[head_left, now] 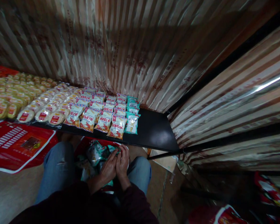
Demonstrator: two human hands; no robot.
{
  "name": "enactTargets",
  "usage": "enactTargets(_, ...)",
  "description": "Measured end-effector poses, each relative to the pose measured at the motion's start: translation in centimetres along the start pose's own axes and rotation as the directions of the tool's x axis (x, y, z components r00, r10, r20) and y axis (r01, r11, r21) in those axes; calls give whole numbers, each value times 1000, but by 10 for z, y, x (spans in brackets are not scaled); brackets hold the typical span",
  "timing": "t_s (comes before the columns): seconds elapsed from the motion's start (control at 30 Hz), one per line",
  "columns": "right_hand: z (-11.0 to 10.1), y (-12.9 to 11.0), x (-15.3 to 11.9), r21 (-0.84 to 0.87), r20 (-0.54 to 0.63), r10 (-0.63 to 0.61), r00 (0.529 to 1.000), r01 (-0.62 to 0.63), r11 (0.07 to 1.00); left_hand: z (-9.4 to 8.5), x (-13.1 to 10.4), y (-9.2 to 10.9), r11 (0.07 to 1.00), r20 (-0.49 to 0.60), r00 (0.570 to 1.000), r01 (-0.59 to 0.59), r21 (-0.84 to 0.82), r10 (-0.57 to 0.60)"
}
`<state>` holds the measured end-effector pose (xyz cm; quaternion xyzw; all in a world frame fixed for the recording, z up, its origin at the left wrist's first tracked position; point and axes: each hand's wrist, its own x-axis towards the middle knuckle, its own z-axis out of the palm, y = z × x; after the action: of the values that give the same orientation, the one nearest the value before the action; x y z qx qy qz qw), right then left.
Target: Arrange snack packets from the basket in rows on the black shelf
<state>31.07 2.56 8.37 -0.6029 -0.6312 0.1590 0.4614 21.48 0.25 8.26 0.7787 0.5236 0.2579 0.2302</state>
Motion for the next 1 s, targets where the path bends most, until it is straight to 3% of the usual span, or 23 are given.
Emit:
enactTargets(0.13,21,1,-21,-27,191,-7,981,13,1000,-4,-26,-32,987,-3,1000,23,160,-23)
enactTargets(0.3,44,-2,-41,-86,403,24,915,11,996,-23,-48,-65,936,24,984,161,312,-177)
enactTargets(0.5,60,-1,-58,-166,556,127,821,-40,985,-33,-54,-72,882,148,925,271,386,-349)
enactTargets(0.63,63,3,-59,-179,576,188,796,-101,979,-32,-51,-66,868,186,905,282,409,-382)
enactTargets(0.8,62,2,-53,-111,505,250,826,-225,968,-35,-48,-62,867,207,899,276,414,-385)
enactTargets(1.0,58,3,-45,-14,473,227,851,-251,968,-31,-43,-57,834,161,884,334,439,-439)
